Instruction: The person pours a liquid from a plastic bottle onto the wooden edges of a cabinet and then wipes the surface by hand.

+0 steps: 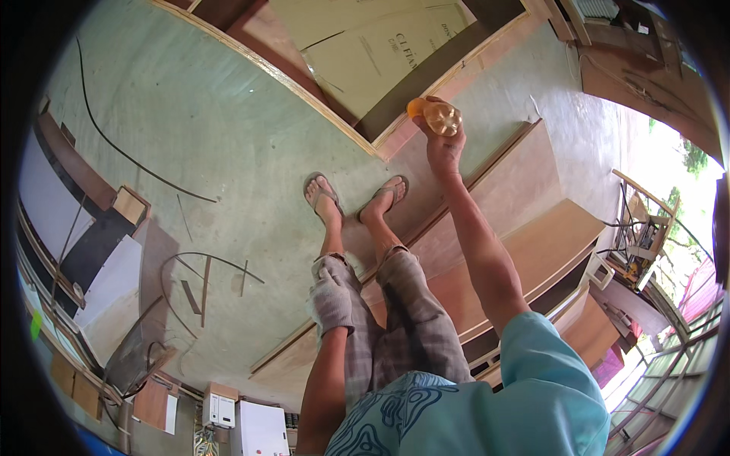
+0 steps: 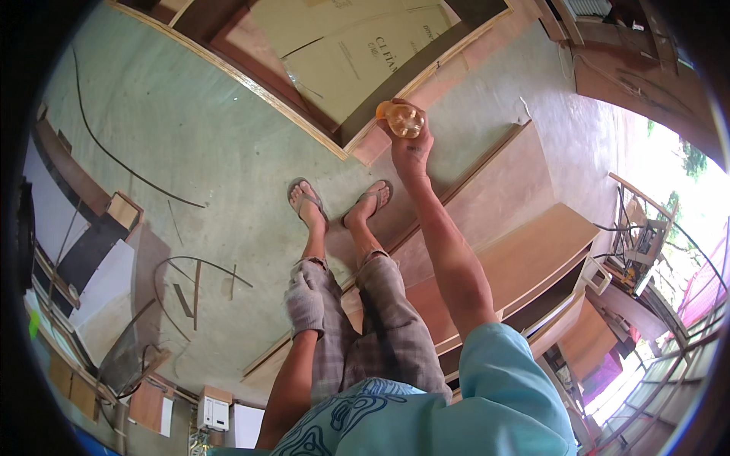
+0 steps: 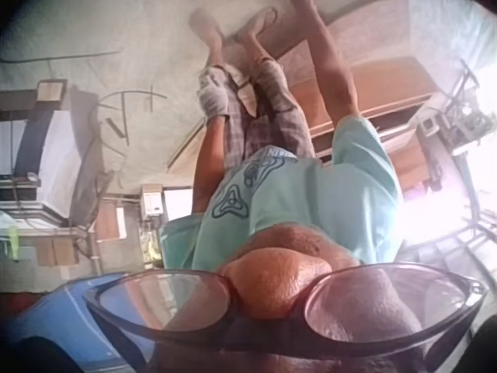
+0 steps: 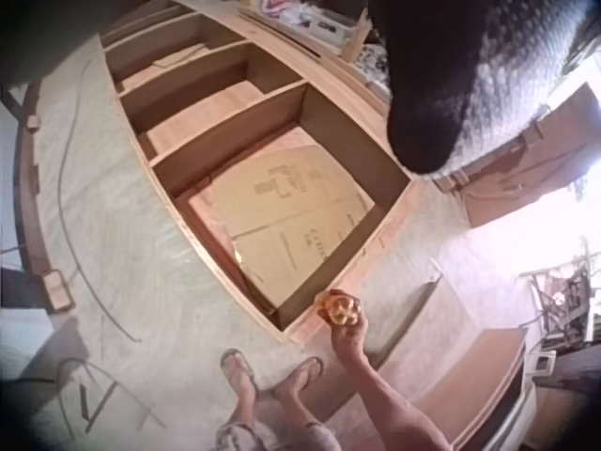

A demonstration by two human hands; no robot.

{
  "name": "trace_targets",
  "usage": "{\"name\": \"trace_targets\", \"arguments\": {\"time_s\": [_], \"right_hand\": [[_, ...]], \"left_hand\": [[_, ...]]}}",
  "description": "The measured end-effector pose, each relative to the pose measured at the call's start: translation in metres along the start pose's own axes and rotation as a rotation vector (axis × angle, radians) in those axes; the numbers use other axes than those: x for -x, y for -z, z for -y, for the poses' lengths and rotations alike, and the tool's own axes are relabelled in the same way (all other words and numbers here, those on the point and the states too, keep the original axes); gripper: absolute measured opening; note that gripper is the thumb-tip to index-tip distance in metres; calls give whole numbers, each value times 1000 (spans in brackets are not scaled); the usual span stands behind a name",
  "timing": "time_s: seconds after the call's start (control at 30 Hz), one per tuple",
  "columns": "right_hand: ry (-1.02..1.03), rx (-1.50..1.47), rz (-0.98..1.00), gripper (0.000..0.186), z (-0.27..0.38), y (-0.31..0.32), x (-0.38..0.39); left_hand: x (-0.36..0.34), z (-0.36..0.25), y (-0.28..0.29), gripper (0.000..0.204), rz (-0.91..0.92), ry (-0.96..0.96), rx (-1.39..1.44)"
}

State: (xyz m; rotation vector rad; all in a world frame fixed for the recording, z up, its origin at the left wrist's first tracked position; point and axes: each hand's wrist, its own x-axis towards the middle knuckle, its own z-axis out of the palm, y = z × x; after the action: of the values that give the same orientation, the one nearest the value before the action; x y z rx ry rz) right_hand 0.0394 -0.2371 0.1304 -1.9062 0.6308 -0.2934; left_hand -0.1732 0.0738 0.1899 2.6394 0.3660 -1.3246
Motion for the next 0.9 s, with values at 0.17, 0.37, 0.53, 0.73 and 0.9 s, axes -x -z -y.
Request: {"name": "trace_targets", "arguments": {"time_s": [0.17, 0.37, 0.53, 0.73, 0.9], "right_hand": [[7, -185, 142, 32, 0, -7, 55], [-29, -381, 29, 50, 7, -15, 72], [233, -94, 57, 33, -11, -8, 45], [131, -93, 224, 36, 0, -17, 66], [-5, -315, 126, 50, -8, -6, 50]], "left_hand": [[0, -2, 4, 35, -71, -13, 53], [-1, -3, -8, 37, -168, -70, 58], [-1, -13, -1, 37, -15, 8, 21], [1, -15, 2, 37, 16, 26, -31], [2, -21, 0, 39, 11, 31, -47]]}}
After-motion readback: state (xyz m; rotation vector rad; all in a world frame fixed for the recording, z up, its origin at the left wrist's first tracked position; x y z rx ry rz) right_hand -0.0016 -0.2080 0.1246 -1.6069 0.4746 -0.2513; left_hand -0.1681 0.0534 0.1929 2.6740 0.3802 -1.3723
